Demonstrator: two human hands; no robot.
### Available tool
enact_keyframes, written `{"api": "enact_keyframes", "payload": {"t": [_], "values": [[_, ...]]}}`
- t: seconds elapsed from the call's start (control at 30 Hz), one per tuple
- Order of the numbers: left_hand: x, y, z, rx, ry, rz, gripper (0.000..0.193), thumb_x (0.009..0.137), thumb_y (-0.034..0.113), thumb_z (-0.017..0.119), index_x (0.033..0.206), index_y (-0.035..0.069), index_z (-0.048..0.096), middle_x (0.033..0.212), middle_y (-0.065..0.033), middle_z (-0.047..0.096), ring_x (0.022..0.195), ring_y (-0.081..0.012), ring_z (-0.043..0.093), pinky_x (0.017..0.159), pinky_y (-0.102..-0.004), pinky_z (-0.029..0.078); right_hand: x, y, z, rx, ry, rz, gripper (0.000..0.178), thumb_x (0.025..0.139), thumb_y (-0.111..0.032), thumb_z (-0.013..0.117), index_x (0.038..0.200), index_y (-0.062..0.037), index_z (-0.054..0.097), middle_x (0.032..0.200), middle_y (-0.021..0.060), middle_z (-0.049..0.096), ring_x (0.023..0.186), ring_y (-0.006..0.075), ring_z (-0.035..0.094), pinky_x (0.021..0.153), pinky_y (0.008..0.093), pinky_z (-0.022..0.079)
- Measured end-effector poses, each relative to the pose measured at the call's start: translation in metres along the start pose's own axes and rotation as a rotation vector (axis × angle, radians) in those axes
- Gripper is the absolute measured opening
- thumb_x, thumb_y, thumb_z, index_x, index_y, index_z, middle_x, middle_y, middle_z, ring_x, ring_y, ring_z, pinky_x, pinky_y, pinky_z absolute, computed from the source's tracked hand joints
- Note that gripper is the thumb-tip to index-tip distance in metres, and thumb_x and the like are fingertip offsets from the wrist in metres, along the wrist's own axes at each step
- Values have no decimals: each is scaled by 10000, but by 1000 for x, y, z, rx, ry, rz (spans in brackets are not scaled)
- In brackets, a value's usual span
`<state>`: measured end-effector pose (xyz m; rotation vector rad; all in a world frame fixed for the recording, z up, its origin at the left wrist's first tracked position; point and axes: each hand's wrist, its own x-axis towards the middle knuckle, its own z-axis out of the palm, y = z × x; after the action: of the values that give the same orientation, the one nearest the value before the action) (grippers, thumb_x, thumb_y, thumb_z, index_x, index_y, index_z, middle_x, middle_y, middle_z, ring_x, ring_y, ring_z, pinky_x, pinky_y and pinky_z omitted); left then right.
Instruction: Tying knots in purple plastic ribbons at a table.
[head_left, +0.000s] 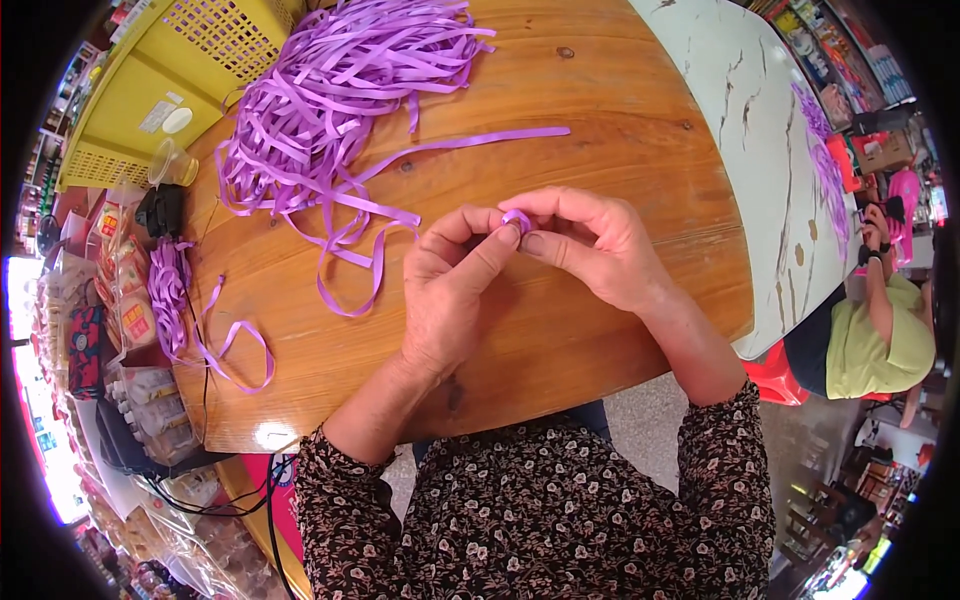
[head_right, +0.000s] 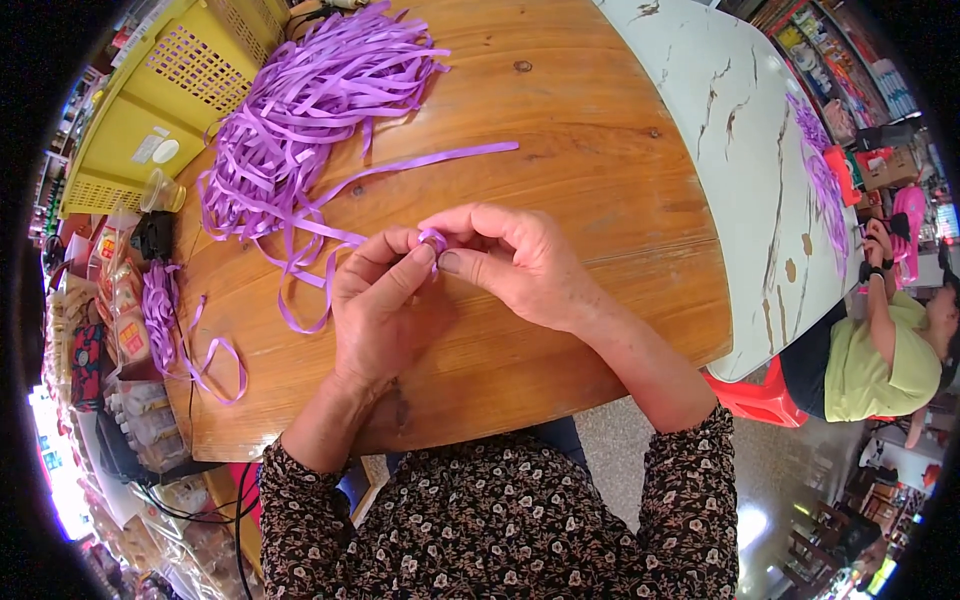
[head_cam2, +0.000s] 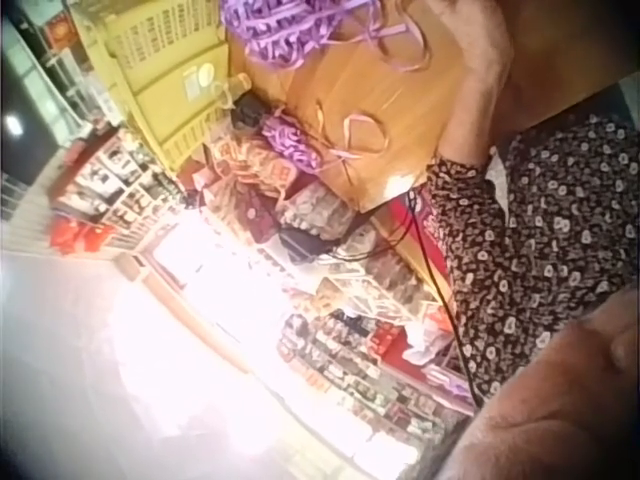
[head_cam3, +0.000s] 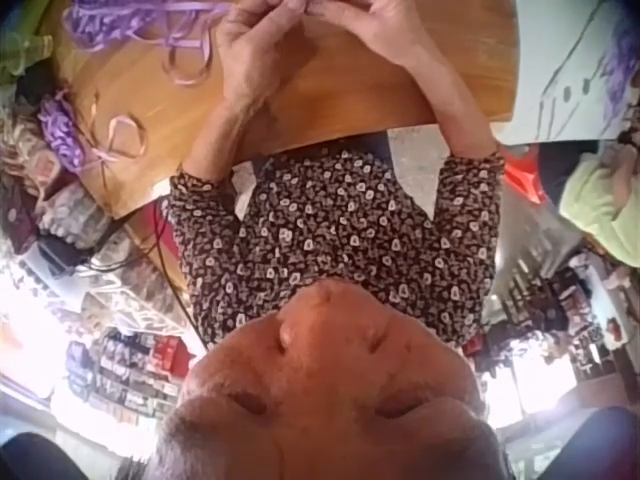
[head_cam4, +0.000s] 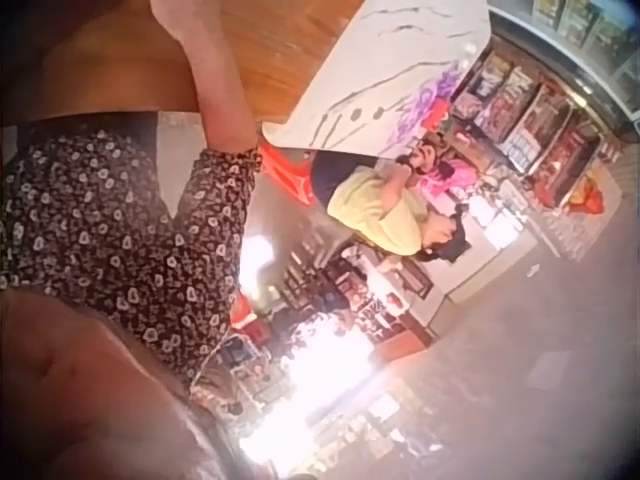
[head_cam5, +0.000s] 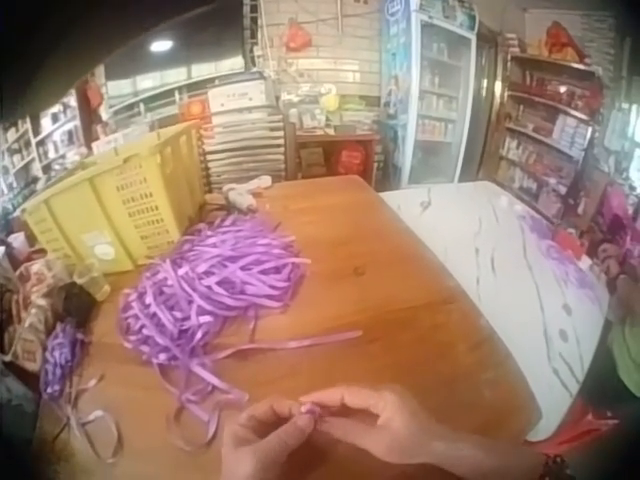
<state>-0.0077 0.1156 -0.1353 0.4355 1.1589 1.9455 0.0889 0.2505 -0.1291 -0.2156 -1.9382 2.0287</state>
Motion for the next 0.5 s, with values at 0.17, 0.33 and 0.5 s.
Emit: {"api": "enact_keyframes", "payload": {"t": [0.17, 0.33, 0.5], "values": [[-4, 4, -1, -41, -28, -37, 65, 873, 34, 594, 921, 3, 626, 900, -5, 631, 848, -63, 546, 777, -202, 431, 0, -6, -1, -173, -34, -103, 269, 826, 39, 619, 1090, -12, 629, 918, 51, 624, 834, 101, 566, 702, 243, 469], [-4, -3, -4, -11, 60, -107, 88, 860, 27, 596, 932, -5, 635, 859, 4, 627, 760, -38, 527, 673, -175, 420, -3, 0, 3, -684, 27, -464, 347, 770, 103, 593, 1085, -35, 639, 859, 67, 594, 752, 180, 563, 650, 278, 464], [-2, -3, -1, 83, 102, -109, 86, 855, 29, 606, 927, -5, 639, 831, 6, 622, 718, -30, 516, 635, -169, 417, -3, -1, -2, -959, -20, -604, 345, 709, -29, 614, 1052, -3, 630, 876, 74, 556, 799, 241, 540, 709, 356, 450]]}}
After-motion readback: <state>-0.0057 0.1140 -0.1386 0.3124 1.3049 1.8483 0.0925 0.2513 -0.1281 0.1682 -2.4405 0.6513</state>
